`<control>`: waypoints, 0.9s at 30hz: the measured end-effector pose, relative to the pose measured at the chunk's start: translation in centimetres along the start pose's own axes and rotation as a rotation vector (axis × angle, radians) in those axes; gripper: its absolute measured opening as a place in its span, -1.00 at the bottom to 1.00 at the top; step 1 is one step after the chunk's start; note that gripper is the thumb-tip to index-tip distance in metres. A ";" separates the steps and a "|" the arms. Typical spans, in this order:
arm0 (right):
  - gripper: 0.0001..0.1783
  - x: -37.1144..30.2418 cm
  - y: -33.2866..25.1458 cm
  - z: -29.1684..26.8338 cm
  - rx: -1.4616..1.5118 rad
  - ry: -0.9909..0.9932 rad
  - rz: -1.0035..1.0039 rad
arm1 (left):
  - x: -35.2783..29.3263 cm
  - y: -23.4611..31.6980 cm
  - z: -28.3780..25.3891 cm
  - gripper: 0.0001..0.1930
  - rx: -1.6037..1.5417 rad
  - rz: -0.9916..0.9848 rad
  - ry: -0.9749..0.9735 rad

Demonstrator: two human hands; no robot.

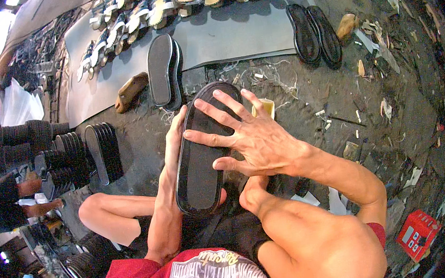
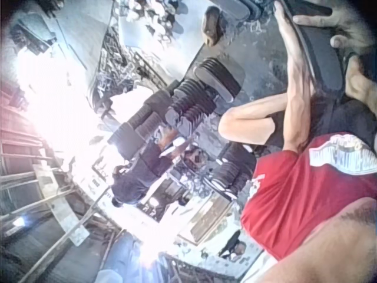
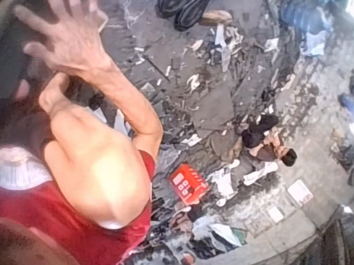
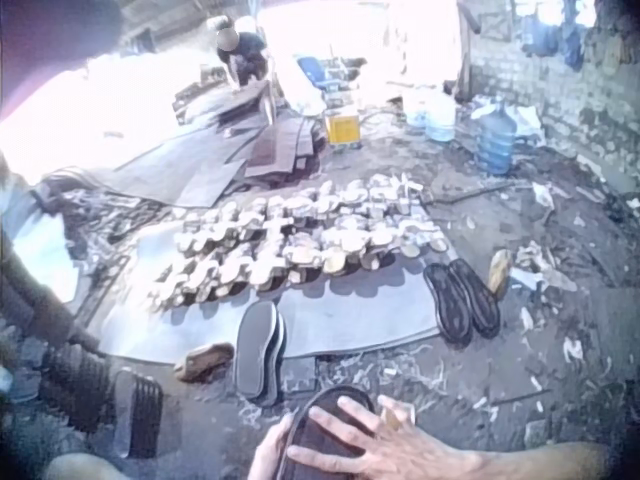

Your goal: The person sits on the floor and cleans black shoe insoles using a small sponge and a liquid solution. They repeatedly dip the sponge into the solution and wipe the surface of each insole, then place the cleaned insoles aside.

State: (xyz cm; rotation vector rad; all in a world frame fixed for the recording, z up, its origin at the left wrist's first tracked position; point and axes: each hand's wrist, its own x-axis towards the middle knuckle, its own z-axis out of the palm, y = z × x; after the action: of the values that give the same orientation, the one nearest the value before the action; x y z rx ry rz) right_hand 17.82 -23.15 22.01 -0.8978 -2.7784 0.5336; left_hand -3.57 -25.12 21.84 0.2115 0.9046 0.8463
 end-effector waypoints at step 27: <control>-0.36 -6.4 5.3 11.5 -0.055 0.090 0.668 | 2.1 -2.4 -6.3 -0.15 -0.413 0.167 0.014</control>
State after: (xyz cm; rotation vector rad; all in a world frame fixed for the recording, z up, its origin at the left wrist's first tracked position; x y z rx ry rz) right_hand 22.64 -26.22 9.02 -1.8208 -2.3724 0.4818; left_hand -6.36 -26.32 15.49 -0.0802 0.7127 1.1702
